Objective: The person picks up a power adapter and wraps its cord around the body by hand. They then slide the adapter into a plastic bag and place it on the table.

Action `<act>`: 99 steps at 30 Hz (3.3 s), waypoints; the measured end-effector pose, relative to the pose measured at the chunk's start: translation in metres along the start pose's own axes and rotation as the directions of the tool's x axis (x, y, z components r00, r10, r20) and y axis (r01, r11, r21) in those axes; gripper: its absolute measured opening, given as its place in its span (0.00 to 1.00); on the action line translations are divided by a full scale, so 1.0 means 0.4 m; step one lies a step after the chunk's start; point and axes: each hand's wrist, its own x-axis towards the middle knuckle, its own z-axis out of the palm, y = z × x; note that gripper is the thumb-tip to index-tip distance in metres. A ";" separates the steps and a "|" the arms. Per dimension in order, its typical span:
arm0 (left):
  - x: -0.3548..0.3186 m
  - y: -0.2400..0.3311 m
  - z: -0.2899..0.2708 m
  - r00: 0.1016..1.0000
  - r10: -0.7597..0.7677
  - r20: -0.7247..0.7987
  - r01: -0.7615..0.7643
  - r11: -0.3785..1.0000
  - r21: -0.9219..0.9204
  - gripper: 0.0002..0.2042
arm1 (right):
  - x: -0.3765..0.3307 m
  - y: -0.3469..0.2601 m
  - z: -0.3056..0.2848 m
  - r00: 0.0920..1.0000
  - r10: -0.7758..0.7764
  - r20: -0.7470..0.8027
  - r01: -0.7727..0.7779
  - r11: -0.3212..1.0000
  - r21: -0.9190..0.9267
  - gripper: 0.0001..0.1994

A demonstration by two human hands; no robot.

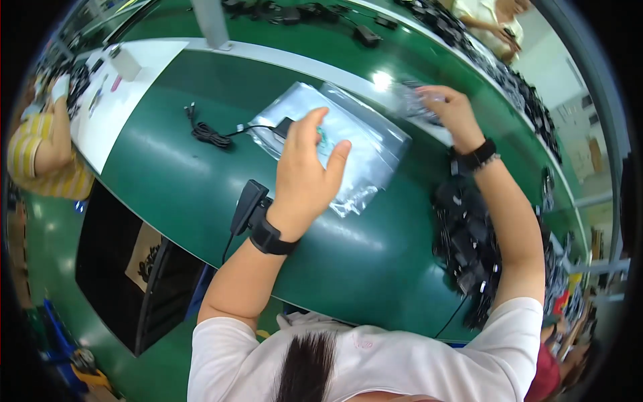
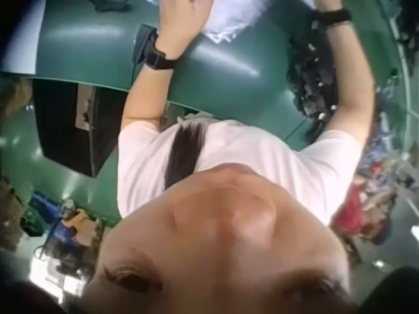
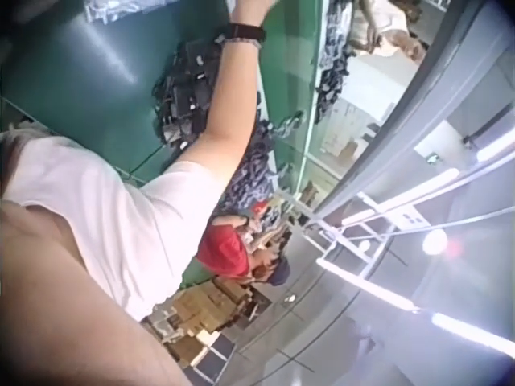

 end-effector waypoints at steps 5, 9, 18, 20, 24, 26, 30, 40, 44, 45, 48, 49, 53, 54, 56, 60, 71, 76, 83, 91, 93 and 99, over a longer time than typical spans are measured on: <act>0.010 -0.008 -0.024 0.910 0.412 -0.043 -0.363 0.843 0.398 0.13 | 0.235 0.229 -0.140 0.968 -0.206 -0.142 -0.104 0.188 -0.977 0.17; 0.014 -0.012 -0.016 0.908 0.417 -0.050 -0.360 0.834 0.419 0.07 | 0.346 0.324 -0.098 0.949 0.223 -0.222 -0.262 0.169 -0.950 0.24; 0.001 -0.001 -0.011 0.936 0.349 0.039 -0.337 0.860 0.384 0.06 | 0.616 0.277 0.160 0.989 -0.135 0.066 0.139 0.648 -0.749 0.32; 0.013 0.002 -0.002 0.929 0.370 0.032 -0.354 0.856 0.378 0.06 | 0.620 0.305 0.140 0.989 -0.123 0.079 0.143 0.722 -0.677 0.24; -0.008 -0.006 -0.026 0.936 0.351 0.032 -0.334 0.854 0.399 0.05 | 0.514 0.211 0.132 0.991 -0.098 0.093 0.134 0.632 -0.763 0.14; -0.008 0.004 -0.024 0.934 0.355 0.032 -0.339 0.856 0.390 0.05 | 0.435 0.110 0.054 0.985 -0.162 0.057 0.142 0.585 -0.799 0.12; 0.010 -0.010 -0.011 0.879 0.476 -0.015 -0.445 0.831 0.333 0.07 | 0.236 -0.176 -0.111 0.872 -0.486 -0.064 0.262 0.572 -0.777 0.14; -0.066 0.083 0.084 0.766 0.304 0.567 0.164 0.760 -0.629 0.42 | -0.275 -0.369 -0.020 0.670 -0.352 0.653 0.621 0.748 -0.234 0.20; -0.108 0.079 0.058 0.713 0.128 0.690 0.577 0.453 -0.680 0.30 | -0.311 -0.342 0.049 0.922 -0.192 0.337 0.136 0.974 0.180 0.23; -0.102 0.079 0.058 0.798 -0.042 0.602 0.573 0.363 -0.735 0.28 | -0.294 -0.277 0.086 0.962 -0.241 0.128 0.195 0.936 0.292 0.25; -0.031 0.032 0.026 0.907 -0.019 0.420 0.419 0.126 -0.899 0.25 | -0.324 -0.192 0.170 0.943 -0.331 -0.012 0.324 0.914 0.242 0.33; -0.014 0.018 -0.001 0.923 -0.010 0.384 0.384 0.076 -0.920 0.24 | -0.336 -0.172 0.204 0.939 -0.322 0.124 0.280 0.921 0.270 0.38; 0.004 0.020 -0.017 0.936 -0.051 0.348 0.339 -0.133 -0.932 0.22 | -0.360 -0.145 0.321 0.857 -0.158 0.490 -0.077 0.902 0.425 0.30; 0.020 0.013 -0.041 0.943 -0.066 0.325 0.314 -0.141 -0.939 0.22 | -0.356 -0.160 0.325 0.849 -0.141 0.508 -0.127 0.881 0.456 0.26; 0.035 -0.001 -0.076 0.956 -0.089 0.279 0.267 -0.125 -0.955 0.22 | -0.351 -0.118 0.341 0.894 -0.093 0.439 -0.199 0.795 0.573 0.18; 0.038 0.003 -0.097 0.962 -0.051 0.267 0.272 0.130 -0.954 0.20 | -0.316 -0.105 0.261 0.979 0.174 0.102 -0.195 0.683 0.703 0.15; -0.045 0.012 0.054 0.821 -0.268 0.504 0.571 0.368 -0.734 0.15 | -0.325 -0.103 0.277 0.989 0.135 -0.065 -0.001 0.442 0.897 0.20; -0.050 0.030 0.060 0.828 -0.315 0.464 0.561 0.446 -0.698 0.17 | -0.334 -0.107 0.286 0.961 -0.086 -0.264 0.224 0.802 0.553 0.23; -0.056 0.010 0.073 0.829 -0.343 0.442 0.558 0.460 -0.690 0.17 | -0.333 -0.106 0.295 0.971 -0.077 -0.227 0.192 0.818 0.542 0.24; -0.066 0.010 0.081 0.874 -0.324 0.363 0.484 0.498 -0.719 0.22 | -0.347 -0.126 0.326 0.976 -0.189 -0.109 0.209 0.670 0.712 0.30; -0.068 0.016 0.078 0.894 -0.298 0.334 0.448 0.609 -0.655 0.22 | -0.352 -0.131 0.329 0.986 -0.140 -0.087 0.151 0.557 0.817 0.30; -0.065 0.042 0.070 0.874 -0.186 0.448 0.484 0.397 -0.780 0.37 | -0.356 -0.136 0.321 0.847 -0.466 -0.256 0.489 0.872 0.030 0.33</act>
